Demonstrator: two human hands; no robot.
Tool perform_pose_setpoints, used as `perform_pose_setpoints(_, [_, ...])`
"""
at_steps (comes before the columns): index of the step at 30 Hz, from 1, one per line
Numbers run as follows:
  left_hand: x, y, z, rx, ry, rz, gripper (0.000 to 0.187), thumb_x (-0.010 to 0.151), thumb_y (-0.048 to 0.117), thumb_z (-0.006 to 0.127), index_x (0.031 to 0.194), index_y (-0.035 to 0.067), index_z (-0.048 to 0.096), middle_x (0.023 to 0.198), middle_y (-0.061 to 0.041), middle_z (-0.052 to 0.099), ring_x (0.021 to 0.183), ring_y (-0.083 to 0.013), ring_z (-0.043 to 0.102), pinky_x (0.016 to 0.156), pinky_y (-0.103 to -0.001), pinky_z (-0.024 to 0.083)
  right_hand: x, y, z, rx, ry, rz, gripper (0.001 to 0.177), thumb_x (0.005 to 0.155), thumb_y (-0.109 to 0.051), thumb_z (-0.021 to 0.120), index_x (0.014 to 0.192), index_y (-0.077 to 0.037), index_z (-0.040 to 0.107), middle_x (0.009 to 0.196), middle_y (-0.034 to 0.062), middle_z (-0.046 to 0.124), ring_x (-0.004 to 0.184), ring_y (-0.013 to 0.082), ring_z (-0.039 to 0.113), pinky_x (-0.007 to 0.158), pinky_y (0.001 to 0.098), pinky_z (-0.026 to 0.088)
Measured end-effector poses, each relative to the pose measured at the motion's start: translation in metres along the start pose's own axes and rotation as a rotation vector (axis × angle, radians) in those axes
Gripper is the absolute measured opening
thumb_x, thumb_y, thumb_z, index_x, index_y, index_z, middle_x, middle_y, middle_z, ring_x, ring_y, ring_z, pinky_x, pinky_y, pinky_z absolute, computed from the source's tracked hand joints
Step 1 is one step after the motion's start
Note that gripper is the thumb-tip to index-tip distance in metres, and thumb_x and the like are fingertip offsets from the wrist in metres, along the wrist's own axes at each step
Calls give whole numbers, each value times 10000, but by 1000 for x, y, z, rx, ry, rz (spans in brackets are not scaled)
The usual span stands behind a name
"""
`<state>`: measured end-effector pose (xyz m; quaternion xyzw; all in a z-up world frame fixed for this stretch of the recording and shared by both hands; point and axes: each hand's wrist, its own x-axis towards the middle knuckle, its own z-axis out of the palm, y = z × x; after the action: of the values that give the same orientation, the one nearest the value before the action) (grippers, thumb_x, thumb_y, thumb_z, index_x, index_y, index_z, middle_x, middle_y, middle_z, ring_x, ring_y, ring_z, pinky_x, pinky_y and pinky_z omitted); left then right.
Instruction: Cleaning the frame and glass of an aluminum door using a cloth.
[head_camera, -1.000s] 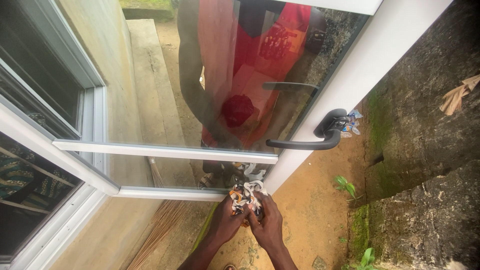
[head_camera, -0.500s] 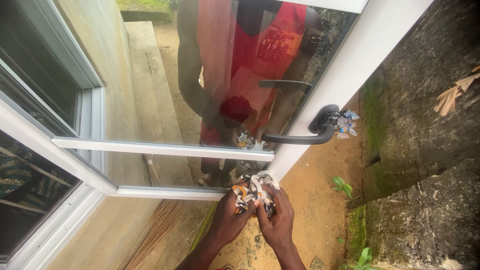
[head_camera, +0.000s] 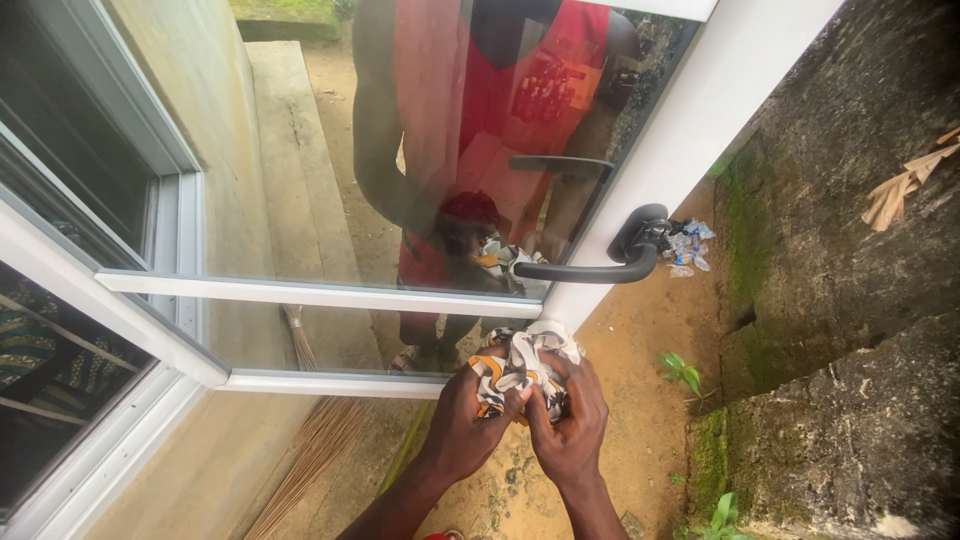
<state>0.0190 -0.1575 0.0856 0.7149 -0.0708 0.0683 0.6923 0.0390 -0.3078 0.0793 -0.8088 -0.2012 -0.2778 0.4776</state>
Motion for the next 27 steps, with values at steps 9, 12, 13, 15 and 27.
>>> perform_pose_setpoints(9, [3,-2,4,61,41,75,524,951,264,717,1352,-33,557,1161,-144,729,1054,-202,713,909,-345,553,15,-9,-7,35,31,-89,335,844,-50,717,1165,28,665,1059,191,684,995,320,684,865,390,537])
perform_pose_setpoints(12, [4,-8,7,97,67,86,543,946,270,718,1357,-37,540,1167,-141,716,1041,-198,722,886,-343,566,18,-8,-10,36,22,-97,326,837,-37,708,1156,18,673,1059,188,689,1007,324,686,884,395,537])
perform_pose_setpoints(13, [5,-7,6,97,65,87,543,946,270,718,1357,-37,540,1167,-141,716,1041,-198,722,886,-343,566,19,-6,-10,35,23,-97,326,837,-37,708,1156,18,673,1059,188,689,1007,324,686,884,395,537])
perform_pose_setpoints(15, [8,-4,6,69,55,41,542,928,259,726,1344,-36,541,1149,-134,724,1028,-197,730,875,-343,575,20,-3,-12,24,2,-91,340,823,-35,711,1156,20,666,1064,194,685,1001,327,689,873,394,538])
perform_pose_setpoints(27, [14,-15,5,60,-3,1,424,944,226,701,1284,-1,592,1097,-130,736,1004,-196,717,885,-347,561,11,22,1,15,-28,-39,311,842,-76,724,1139,5,674,1045,176,685,978,292,691,822,391,546])
